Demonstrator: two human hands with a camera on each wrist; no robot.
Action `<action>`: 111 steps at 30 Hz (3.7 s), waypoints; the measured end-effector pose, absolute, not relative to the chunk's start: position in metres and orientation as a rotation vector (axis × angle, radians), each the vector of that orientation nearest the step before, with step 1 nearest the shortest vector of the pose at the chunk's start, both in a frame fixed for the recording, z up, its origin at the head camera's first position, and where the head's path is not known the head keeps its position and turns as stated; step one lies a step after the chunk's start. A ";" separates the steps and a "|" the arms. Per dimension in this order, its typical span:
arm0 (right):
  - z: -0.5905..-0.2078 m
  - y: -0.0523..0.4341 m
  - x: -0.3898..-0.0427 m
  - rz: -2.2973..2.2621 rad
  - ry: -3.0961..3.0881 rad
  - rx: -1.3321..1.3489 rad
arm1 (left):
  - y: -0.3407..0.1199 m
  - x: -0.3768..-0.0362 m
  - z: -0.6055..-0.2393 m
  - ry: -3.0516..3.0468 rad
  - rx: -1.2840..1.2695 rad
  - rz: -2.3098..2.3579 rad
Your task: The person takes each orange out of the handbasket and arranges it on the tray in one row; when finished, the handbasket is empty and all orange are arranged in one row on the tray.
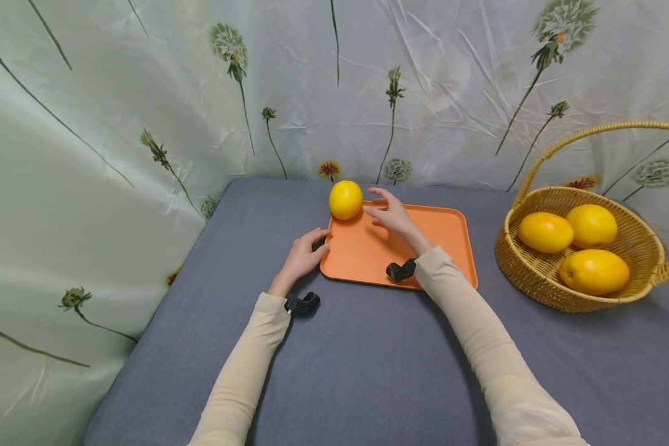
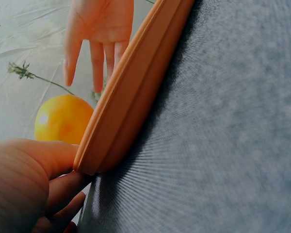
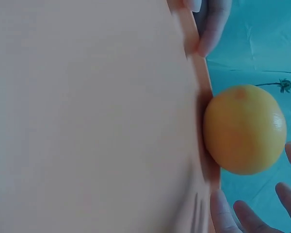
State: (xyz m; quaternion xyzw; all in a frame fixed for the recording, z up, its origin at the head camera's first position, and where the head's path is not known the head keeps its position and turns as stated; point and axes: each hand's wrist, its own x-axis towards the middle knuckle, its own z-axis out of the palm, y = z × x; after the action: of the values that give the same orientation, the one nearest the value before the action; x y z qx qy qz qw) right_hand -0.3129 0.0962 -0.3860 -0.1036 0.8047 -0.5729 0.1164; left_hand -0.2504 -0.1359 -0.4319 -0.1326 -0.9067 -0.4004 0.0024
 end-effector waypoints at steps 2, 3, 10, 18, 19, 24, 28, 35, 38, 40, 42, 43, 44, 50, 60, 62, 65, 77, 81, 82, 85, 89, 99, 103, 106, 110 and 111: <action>-0.384 0.099 -0.311 -1.669 2.381 -0.327 | -0.136 -0.251 -0.432 -2.840 -0.420 -1.248; -0.383 0.101 -0.309 -1.662 2.393 -0.341 | -0.136 -0.251 -0.432 -2.840 -0.422 -1.241; -0.375 0.113 -0.300 -1.621 2.449 -0.415 | -0.135 -0.250 -0.431 -2.848 -0.419 -1.237; -0.369 0.131 -0.291 -1.619 2.528 -0.464 | -0.136 -0.251 -0.430 -2.822 -0.435 -1.256; -0.368 0.133 -0.289 -1.621 2.529 -0.470 | -0.136 -0.251 -0.430 -2.820 -0.436 -1.257; -0.353 0.139 -0.274 -1.596 2.542 -0.463 | -0.137 -0.251 -0.430 -2.823 -0.442 -1.254; -0.354 0.150 -0.272 -1.559 2.580 -0.461 | -0.136 -0.251 -0.430 -2.827 -0.440 -1.256; -0.353 0.171 -0.267 -1.524 2.616 -0.454 | -0.136 -0.249 -0.430 -2.838 -0.426 -1.263; -0.350 0.179 -0.263 -1.504 2.638 -0.445 | -0.136 -0.250 -0.430 -2.843 -0.419 -1.264; -0.349 0.184 -0.261 -1.495 2.654 -0.438 | -0.136 -0.250 -0.430 -2.844 -0.419 -1.262; -0.348 0.190 -0.258 -1.494 2.668 -0.434 | -0.136 -0.249 -0.430 -2.843 -0.420 -1.265; -0.347 0.192 -0.257 -1.496 2.674 -0.431 | -0.136 -0.249 -0.430 -2.842 -0.421 -1.264; -0.346 0.195 -0.255 -1.495 2.684 -0.430 | -0.136 -0.249 -0.430 -2.841 -0.421 -1.264; -0.343 0.211 -0.246 -1.520 2.733 -0.393 | -0.136 -0.249 -0.430 -2.835 -0.431 -1.255; -0.340 0.237 -0.232 -1.515 2.849 -0.328 | -0.135 -0.249 -0.430 -2.846 -0.433 -1.255; -0.339 0.243 -0.230 -1.508 2.873 -0.321 | -0.135 -0.249 -0.430 -2.845 -0.429 -1.254; -0.338 0.251 -0.227 -1.543 2.891 -0.351 | -0.135 -0.249 -0.431 -2.846 -0.418 -1.257; -0.337 0.286 -0.219 -1.633 2.937 -0.284 | -0.135 -0.249 -0.430 -2.838 -0.424 -1.261; -0.336 0.296 -0.215 -1.625 2.972 -0.210 | -0.134 -0.248 -0.429 -2.843 -0.422 -1.252; -0.336 0.298 -0.214 -1.622 2.983 -0.188 | -0.134 -0.248 -0.429 -2.848 -0.420 -1.249; -0.336 0.304 -0.211 -1.615 3.012 -0.128 | -0.135 -0.248 -0.429 -2.858 -0.412 -1.249; -0.338 0.313 -0.208 -1.568 3.049 -0.044 | -0.135 -0.249 -0.430 -2.854 -0.406 -1.275; -0.343 0.330 -0.201 -1.450 3.092 0.072 | -0.135 -0.249 -0.430 -2.861 -0.410 -1.249; -0.345 0.335 -0.203 -1.347 3.146 0.078 | -0.135 -0.249 -0.429 -2.857 -0.414 -1.254; -0.346 0.339 -0.205 -1.266 3.158 0.055 | -0.135 -0.249 -0.429 -2.861 -0.411 -1.250; -0.348 0.345 -0.209 -1.215 3.137 0.011 | -0.136 -0.249 -0.429 -2.864 -0.412 -1.238; -0.349 0.346 -0.210 -1.203 3.139 -0.004 | -0.136 -0.249 -0.429 -2.864 -0.415 -1.235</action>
State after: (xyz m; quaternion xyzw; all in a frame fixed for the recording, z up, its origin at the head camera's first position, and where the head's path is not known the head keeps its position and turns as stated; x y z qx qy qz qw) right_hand -0.2097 0.3463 -0.3492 -0.0011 0.9282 -0.3556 -0.1096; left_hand -0.2491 -0.1357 -0.4293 -0.1320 -0.9102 -0.3925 -0.0026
